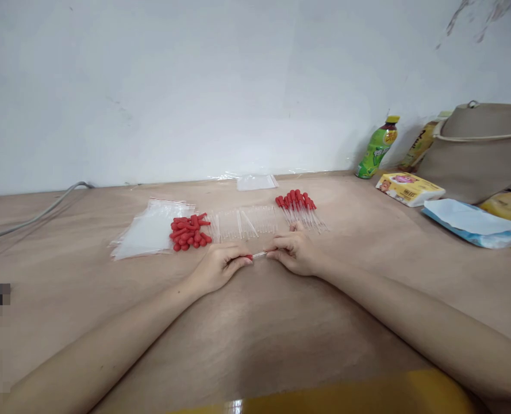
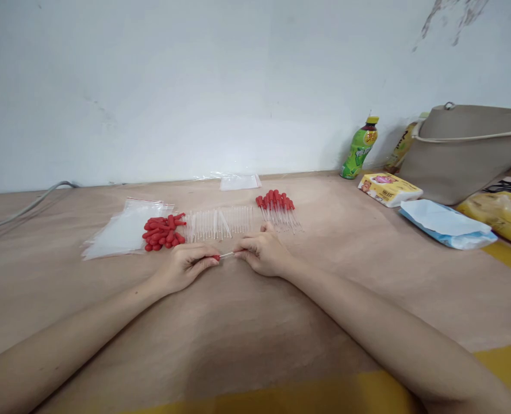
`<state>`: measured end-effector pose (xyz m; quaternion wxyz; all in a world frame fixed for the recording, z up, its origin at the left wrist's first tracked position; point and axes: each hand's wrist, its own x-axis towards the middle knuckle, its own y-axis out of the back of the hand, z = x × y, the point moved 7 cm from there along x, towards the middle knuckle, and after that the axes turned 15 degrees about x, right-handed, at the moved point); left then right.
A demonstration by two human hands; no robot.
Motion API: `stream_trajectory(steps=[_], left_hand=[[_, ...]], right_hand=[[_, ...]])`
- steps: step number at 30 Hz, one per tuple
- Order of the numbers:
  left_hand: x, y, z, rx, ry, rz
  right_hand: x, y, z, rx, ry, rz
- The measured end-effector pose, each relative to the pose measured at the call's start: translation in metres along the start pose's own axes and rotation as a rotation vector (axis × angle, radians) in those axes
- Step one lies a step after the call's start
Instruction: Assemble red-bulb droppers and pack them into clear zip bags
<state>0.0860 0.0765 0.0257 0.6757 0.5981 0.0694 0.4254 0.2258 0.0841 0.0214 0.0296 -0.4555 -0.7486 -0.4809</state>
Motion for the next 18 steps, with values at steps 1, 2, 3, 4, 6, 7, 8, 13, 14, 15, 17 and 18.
stream_trajectory(steps=[1, 2, 3, 4, 6, 7, 8, 13, 14, 15, 17, 18], left_hand=[[0.0, 0.0, 0.0, 0.004, -0.007, -0.003], [0.0, -0.001, 0.0, 0.011, -0.009, -0.007], [0.0, -0.001, 0.0, 0.022, -0.007, -0.01], [0.0, -0.002, -0.001, 0.036, 0.0, -0.009], [0.0, -0.002, -0.003, 0.068, 0.021, 0.0], [0.0, -0.002, -0.004, 0.085, 0.033, 0.006], [0.0, -0.002, -0.005, 0.102, 0.045, 0.013], [0.0, -0.001, -0.013, 0.096, 0.089, 0.033], [0.0, 0.0, -0.015, 0.077, 0.109, 0.043], [0.0, 0.001, -0.018, 0.056, 0.132, 0.055], [-0.001, 0.001, -0.021, 0.023, 0.164, 0.075], [-0.001, 0.001, -0.022, 0.013, 0.17, 0.077]], right_hand=[[0.001, 0.0, -0.001, -0.015, 0.004, -0.009], [0.001, 0.0, -0.002, -0.038, 0.01, -0.013], [0.002, 0.0, -0.003, -0.07, 0.017, -0.01], [0.002, 0.0, -0.004, -0.109, 0.023, -0.003], [0.002, -0.001, -0.007, -0.184, 0.03, 0.017], [0.001, -0.002, -0.008, -0.211, 0.03, 0.028], [0.001, -0.003, -0.008, -0.225, 0.028, 0.034], [0.001, -0.004, -0.005, -0.092, 0.031, 0.021], [0.001, -0.003, -0.004, -0.052, 0.026, 0.029], [0.001, -0.001, -0.003, -0.019, 0.019, 0.041], [0.001, 0.001, -0.003, 0.021, 0.009, 0.054], [0.001, 0.001, -0.003, 0.03, 0.012, 0.054]])
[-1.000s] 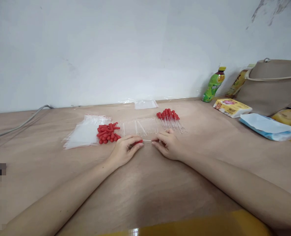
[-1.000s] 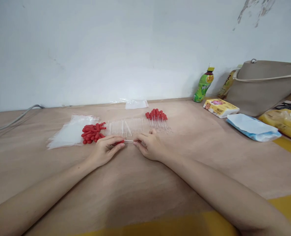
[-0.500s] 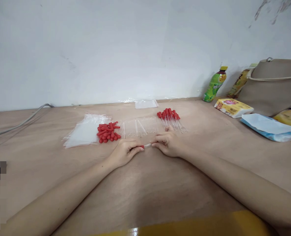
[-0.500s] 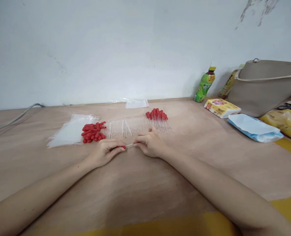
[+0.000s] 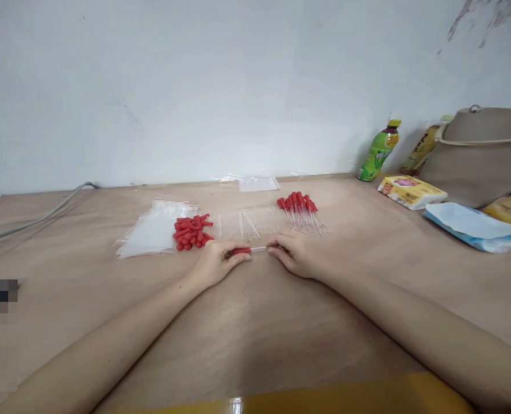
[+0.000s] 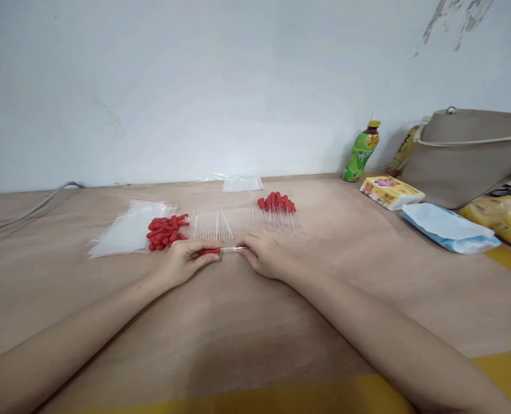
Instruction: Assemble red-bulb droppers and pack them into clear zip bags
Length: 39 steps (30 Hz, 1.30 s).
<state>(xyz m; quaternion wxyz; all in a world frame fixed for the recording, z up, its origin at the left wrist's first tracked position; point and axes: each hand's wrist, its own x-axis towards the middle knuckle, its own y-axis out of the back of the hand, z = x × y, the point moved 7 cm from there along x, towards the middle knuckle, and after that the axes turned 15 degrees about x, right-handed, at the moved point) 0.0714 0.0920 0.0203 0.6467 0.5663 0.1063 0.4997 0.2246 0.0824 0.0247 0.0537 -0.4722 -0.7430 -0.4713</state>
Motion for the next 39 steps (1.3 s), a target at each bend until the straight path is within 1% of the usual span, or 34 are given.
stream_trajectory(steps=[4, 8, 12, 16, 22, 25, 27, 31, 33, 34, 37, 39], left_hand=[[-0.001, -0.002, 0.002, -0.003, -0.019, -0.017], [-0.002, -0.004, 0.006, 0.002, -0.064, -0.04], [-0.001, -0.003, 0.009, 0.022, -0.093, -0.029], [-0.001, -0.004, 0.011, 0.046, -0.115, -0.044], [0.0, -0.004, 0.011, 0.059, -0.13, -0.044], [0.001, -0.003, 0.009, 0.041, -0.1, -0.055], [0.002, -0.002, 0.006, 0.018, -0.056, -0.061], [0.001, -0.002, -0.008, -0.032, 0.091, -0.03], [0.0, -0.002, -0.016, -0.074, 0.162, -0.008], [0.0, -0.003, -0.019, -0.088, 0.183, -0.011], [0.001, -0.007, -0.019, -0.061, 0.181, -0.064], [0.002, -0.008, -0.017, -0.031, 0.163, -0.096]], right_hand=[[-0.001, -0.003, -0.003, -0.025, 0.011, 0.002], [0.0, -0.008, -0.002, -0.076, 0.008, -0.025], [0.001, -0.01, -0.004, -0.138, 0.007, -0.046], [0.002, -0.015, -0.004, -0.202, -0.006, -0.082], [0.003, -0.02, -0.001, -0.232, -0.014, -0.089], [0.006, -0.019, -0.003, -0.261, -0.007, -0.101], [0.007, -0.017, -0.006, -0.298, 0.01, -0.104], [0.007, -0.008, -0.009, -0.361, 0.013, -0.083], [0.007, 0.003, -0.002, -0.368, -0.055, -0.001], [0.006, 0.012, 0.004, -0.361, -0.123, 0.063], [0.004, 0.041, 0.033, -0.291, -0.415, 0.261], [0.004, 0.057, 0.052, -0.269, -0.597, 0.355]])
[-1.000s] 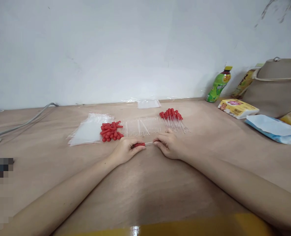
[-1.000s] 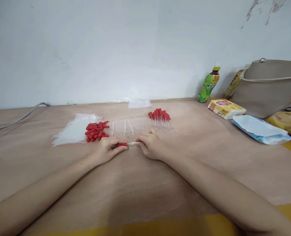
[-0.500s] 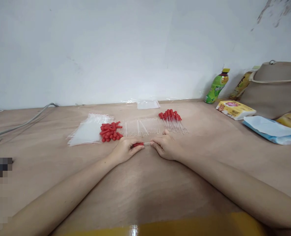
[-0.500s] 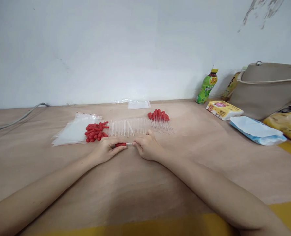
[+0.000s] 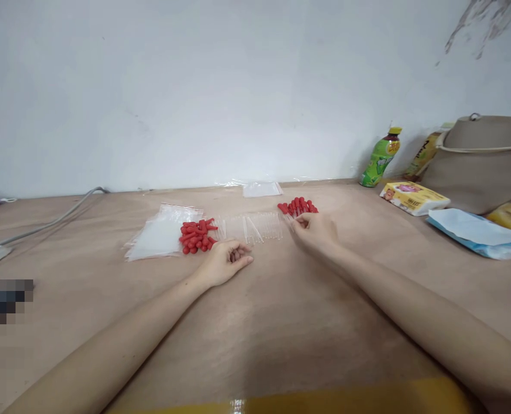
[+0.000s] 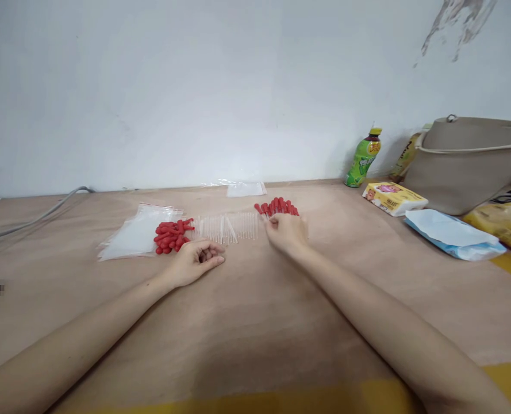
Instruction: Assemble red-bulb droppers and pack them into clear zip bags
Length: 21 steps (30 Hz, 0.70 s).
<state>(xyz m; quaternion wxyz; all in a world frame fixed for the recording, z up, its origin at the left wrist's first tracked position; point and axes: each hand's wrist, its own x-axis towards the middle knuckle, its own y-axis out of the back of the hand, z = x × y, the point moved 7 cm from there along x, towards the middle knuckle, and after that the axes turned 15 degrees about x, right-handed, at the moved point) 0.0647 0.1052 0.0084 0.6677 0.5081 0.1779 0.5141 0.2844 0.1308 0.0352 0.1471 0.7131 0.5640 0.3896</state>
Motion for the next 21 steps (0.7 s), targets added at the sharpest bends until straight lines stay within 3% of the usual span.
stream_trajectory(steps=[3, 7, 16, 21], left_hand=[[0.001, -0.001, 0.001, -0.009, -0.004, -0.018], [0.001, -0.003, -0.002, -0.041, 0.004, -0.036], [0.001, -0.006, -0.004, -0.073, -0.016, -0.049], [0.0, -0.006, -0.003, -0.085, -0.019, -0.064]], right_hand=[[0.021, 0.007, 0.012, -0.08, -0.128, 0.092], [0.039, -0.004, 0.014, -0.228, -0.149, 0.063], [0.038, -0.021, 0.015, -0.359, -0.116, 0.002], [0.036, -0.032, 0.004, -0.327, -0.036, -0.009]])
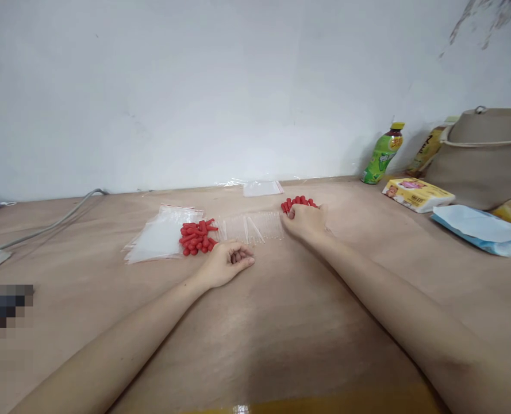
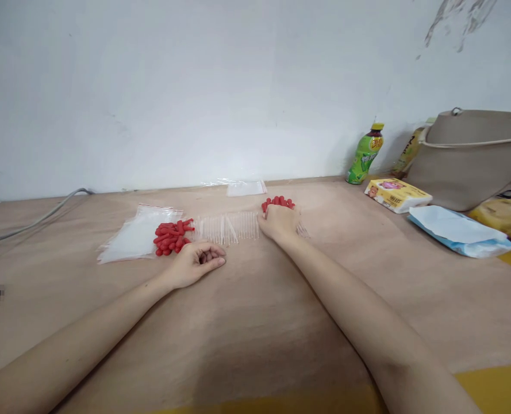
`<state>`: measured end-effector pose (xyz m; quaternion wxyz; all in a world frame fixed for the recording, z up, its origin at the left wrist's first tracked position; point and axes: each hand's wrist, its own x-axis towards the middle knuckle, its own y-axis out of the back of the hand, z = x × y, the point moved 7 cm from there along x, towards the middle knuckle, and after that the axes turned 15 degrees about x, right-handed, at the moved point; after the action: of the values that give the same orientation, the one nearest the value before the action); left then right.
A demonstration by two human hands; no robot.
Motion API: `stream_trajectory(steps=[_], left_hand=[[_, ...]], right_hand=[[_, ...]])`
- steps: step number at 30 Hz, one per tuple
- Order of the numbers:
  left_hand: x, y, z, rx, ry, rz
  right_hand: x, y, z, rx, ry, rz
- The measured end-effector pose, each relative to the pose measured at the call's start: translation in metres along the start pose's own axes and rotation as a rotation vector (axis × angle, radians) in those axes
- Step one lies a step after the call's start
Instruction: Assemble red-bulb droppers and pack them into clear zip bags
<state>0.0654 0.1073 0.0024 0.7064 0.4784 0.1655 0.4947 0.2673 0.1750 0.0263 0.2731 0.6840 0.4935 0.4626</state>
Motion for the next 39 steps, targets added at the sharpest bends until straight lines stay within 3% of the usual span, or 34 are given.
stream_trajectory(steps=[6, 9, 12, 16, 20, 27, 33, 36, 39], left_hand=[[-0.001, 0.005, 0.007, 0.079, -0.001, 0.05], [0.001, 0.027, 0.007, 0.276, -0.015, 0.234], [0.004, 0.054, 0.0, 0.637, -0.02, 0.412], [0.015, 0.071, -0.023, 0.981, 0.054, 0.406], [0.021, 0.065, -0.031, 1.109, 0.048, 0.304], [0.023, 0.059, -0.037, 1.063, 0.169, 0.23], [0.023, 0.067, -0.028, 0.855, 0.109, 0.376], [0.02, 0.066, -0.017, 0.659, 0.084, 0.428], [0.015, 0.05, -0.002, 0.506, 0.025, 0.379]], right_hand=[[-0.005, -0.014, -0.011, -0.045, -0.022, -0.144], [-0.005, -0.016, -0.012, -0.045, -0.041, -0.165], [-0.004, -0.018, -0.012, -0.04, -0.048, -0.175], [-0.004, -0.02, -0.014, -0.03, -0.043, -0.188], [-0.004, -0.022, -0.014, 0.008, -0.035, -0.181], [-0.005, -0.019, -0.015, 0.037, -0.058, -0.187], [-0.01, -0.006, -0.02, 0.235, -0.088, -0.097], [-0.012, -0.007, -0.025, 0.443, -0.001, -0.062], [-0.018, -0.006, -0.034, 0.612, 0.185, -0.047]])
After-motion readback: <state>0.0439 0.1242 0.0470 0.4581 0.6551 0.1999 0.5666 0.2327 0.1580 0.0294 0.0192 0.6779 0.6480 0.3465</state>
